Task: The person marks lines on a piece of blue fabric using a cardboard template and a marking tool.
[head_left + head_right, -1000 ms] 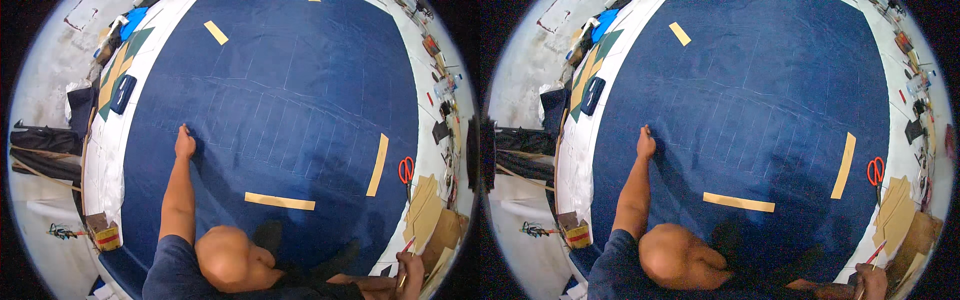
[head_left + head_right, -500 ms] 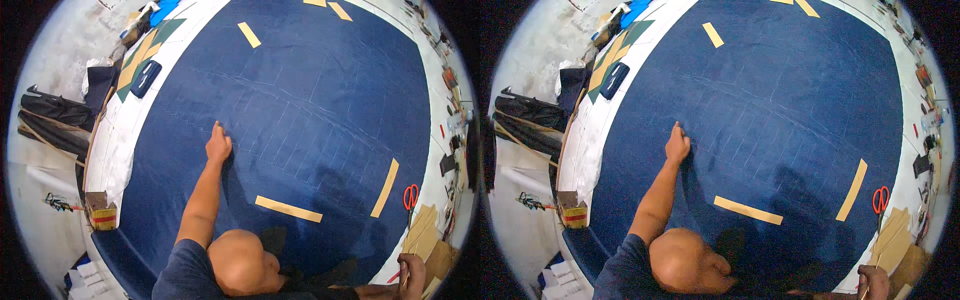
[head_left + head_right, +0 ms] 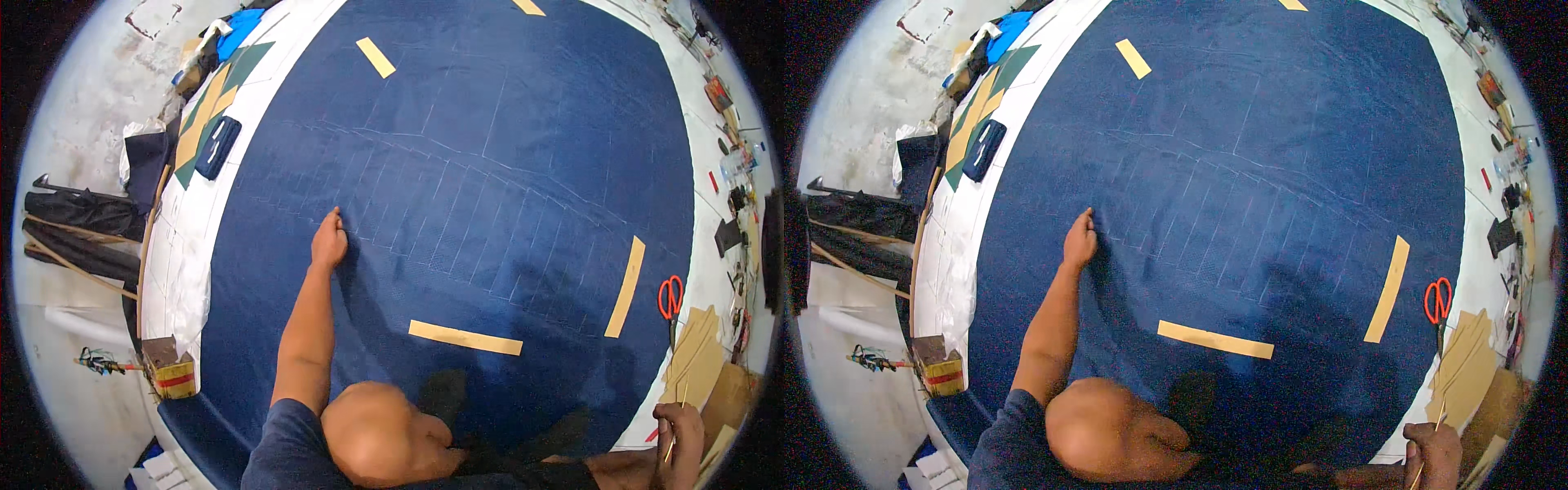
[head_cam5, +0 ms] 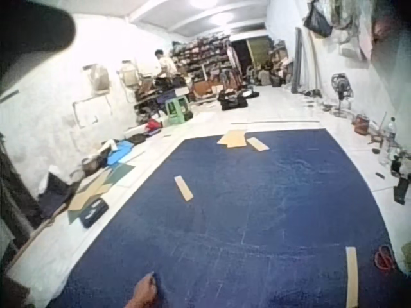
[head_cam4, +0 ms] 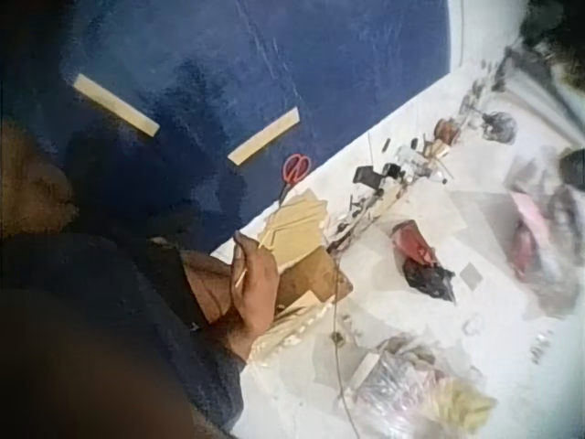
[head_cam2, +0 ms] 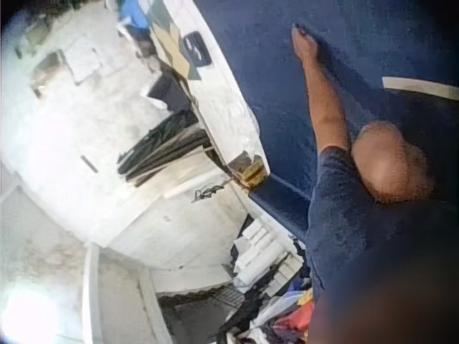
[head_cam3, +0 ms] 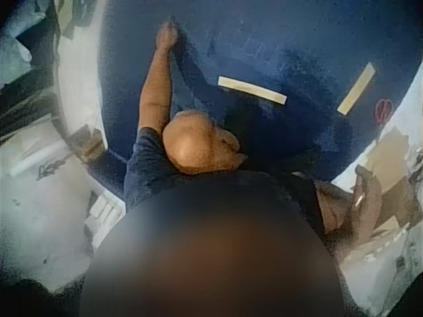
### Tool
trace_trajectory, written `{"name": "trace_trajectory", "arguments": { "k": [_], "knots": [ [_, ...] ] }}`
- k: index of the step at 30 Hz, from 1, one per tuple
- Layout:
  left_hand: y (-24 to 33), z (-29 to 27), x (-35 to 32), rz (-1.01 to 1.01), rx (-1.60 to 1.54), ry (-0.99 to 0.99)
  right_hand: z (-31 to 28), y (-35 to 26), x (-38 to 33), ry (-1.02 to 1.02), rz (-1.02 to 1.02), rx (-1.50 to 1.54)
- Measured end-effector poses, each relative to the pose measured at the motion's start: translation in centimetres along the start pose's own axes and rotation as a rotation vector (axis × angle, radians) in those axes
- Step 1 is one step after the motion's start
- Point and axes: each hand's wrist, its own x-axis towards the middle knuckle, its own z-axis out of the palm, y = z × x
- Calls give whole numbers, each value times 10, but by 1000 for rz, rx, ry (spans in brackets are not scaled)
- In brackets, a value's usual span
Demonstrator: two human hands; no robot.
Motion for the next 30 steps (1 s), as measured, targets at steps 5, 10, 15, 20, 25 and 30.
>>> {"name": "trace_trajectory", "arguments": {
  "k": [5, 10, 15, 20, 25, 30],
  "knots": [
    [33, -3, -23, -42, -115, 75, -1, -4, 3, -24, 48, -108],
    [24, 2, -22, 55, -31, -93, -14, -5, 3, -205, 110, -117],
    [23, -2, -17, 6, -31, -146, -7, -8, -4, -110, 301, 279],
    [43, 7, -34, 160, -103, -52, -4, 4, -10, -106, 441, 438],
    [54, 3, -30, 114, 4, -195, -4, -11, 2, 71, 76, -39],
    [62, 5, -35, 205, 39, -130, -3, -14, 2, 118, 5, -53]
  ]
}}
